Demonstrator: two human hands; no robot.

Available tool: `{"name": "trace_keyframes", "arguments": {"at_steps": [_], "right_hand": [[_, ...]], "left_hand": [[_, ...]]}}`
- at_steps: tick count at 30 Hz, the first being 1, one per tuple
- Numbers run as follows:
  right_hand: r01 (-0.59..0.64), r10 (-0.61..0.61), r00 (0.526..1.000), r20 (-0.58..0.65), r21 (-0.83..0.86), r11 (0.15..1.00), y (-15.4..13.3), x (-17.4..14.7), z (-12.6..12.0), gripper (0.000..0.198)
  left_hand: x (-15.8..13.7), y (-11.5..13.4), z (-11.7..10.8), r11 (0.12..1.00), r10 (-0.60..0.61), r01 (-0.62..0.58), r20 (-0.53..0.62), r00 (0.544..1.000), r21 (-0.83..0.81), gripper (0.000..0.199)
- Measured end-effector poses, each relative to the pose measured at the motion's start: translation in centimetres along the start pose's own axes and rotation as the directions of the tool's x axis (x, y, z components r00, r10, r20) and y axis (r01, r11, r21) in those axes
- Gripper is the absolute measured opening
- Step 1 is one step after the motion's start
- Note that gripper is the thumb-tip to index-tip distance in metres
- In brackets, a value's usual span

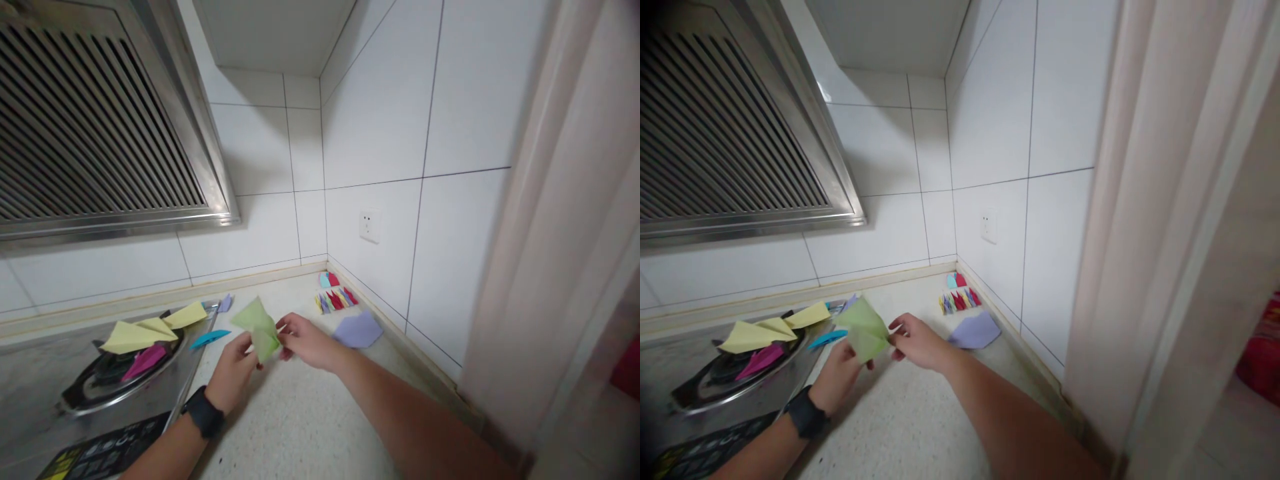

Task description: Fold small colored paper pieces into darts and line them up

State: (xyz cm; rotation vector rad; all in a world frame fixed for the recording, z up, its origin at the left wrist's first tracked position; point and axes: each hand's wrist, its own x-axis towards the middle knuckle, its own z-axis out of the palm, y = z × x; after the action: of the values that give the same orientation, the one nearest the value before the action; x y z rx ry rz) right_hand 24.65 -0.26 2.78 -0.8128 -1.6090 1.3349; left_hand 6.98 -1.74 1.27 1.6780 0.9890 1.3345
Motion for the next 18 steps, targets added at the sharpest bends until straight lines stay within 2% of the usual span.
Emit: {"name": "trace_keyframes", "arguments": {"at_steps": [1,3,5,8,10,13,16,18], "right_hand": [[0.022,-0.023,0.999,-0.026,-0.028,0.999,-0.5,0.1,-0.5,0.021],[0.104,-0.112,0.979,-0.17,-0.053,0.993,-1.9,0.2,-1.9,0.019],[0.193,-0.195,0.913,-0.358,-0.041,0.98,-3.4,0.3,-3.9,0.017],[0.267,-0.215,0.801,-0.558,0.012,0.964,-4.9,0.3,-6.9,0.015],[0.247,-0.183,0.788,-0.588,0.03,0.969,-5.1,0.2,-8.1,0.014],[0.21,-0.196,0.859,-0.473,-0.024,0.978,-4.7,-0.1,-7.9,0.012],[0.229,-0.256,0.941,-0.222,-0.138,0.964,-4.0,-0.7,-5.7,0.01],[0.251,-0.269,0.961,-0.06,-0.218,0.943,-3.5,-1.2,-3.8,0.01]], "left_hand": [[-0.2,0.5,-0.1,1.0,0.0,0.0,0.002,1.0,0.0,0.024],[-0.5,1.4,-0.2,1.0,-0.025,0.025,-0.01,1.0,-0.017,0.022],[-0.7,2.2,-0.1,0.997,-0.058,0.058,0.004,0.998,-0.055,0.022],[-0.7,2.7,0.4,0.985,-0.117,0.119,0.028,0.993,-0.128,0.025],[-0.7,2.7,0.8,0.972,-0.149,0.154,0.04,0.988,-0.178,0.025],[-0.8,2.7,1.4,0.952,-0.171,0.183,0.071,0.983,-0.244,0.026],[-1.0,2.8,1.6,0.934,-0.185,0.209,0.11,0.977,-0.29,0.026],[-1.1,2.9,1.5,0.924,-0.193,0.225,0.131,0.973,-0.311,0.026]]}}
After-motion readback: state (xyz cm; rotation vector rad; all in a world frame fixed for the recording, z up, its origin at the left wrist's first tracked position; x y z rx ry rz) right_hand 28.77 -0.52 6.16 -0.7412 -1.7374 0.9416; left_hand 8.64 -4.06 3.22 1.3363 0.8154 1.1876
